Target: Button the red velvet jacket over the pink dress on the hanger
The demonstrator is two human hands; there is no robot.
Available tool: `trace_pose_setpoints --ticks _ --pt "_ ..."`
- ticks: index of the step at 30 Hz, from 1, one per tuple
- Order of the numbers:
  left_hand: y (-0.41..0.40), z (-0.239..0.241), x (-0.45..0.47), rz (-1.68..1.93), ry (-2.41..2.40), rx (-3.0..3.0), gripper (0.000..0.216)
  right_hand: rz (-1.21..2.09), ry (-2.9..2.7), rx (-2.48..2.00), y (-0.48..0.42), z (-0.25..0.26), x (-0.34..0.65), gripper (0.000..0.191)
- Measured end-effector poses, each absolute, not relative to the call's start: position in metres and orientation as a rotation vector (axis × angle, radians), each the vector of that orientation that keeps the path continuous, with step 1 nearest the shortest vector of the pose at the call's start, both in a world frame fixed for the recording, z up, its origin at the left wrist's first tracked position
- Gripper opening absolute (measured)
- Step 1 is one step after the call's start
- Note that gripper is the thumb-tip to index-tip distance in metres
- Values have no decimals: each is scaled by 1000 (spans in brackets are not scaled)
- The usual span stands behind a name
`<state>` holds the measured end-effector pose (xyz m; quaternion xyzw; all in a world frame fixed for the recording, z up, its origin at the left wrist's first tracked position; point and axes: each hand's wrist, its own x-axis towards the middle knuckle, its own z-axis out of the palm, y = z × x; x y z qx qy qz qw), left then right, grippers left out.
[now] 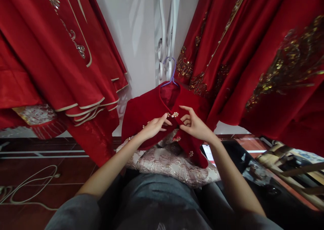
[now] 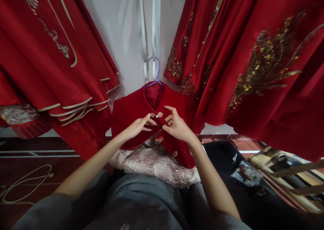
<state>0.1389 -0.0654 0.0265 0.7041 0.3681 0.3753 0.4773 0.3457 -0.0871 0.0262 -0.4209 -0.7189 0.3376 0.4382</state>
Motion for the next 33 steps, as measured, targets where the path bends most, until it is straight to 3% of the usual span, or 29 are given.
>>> trace_pose_setpoints --ticks 13,21,29,33 --pt "-89 10 115 588 824 1413 39 1305 -1867 -890 -117 54 341 26" --pt "-83 22 93 664 892 1459 31 861 -1850 -1132 -110 13 285 26" --pt "-68 28 63 951 1232 1981 18 930 -1781 -1087 -103 8 288 19" --pt "-62 20 58 868 1284 2076 21 805 -1806 -1074 -98 6 283 18"
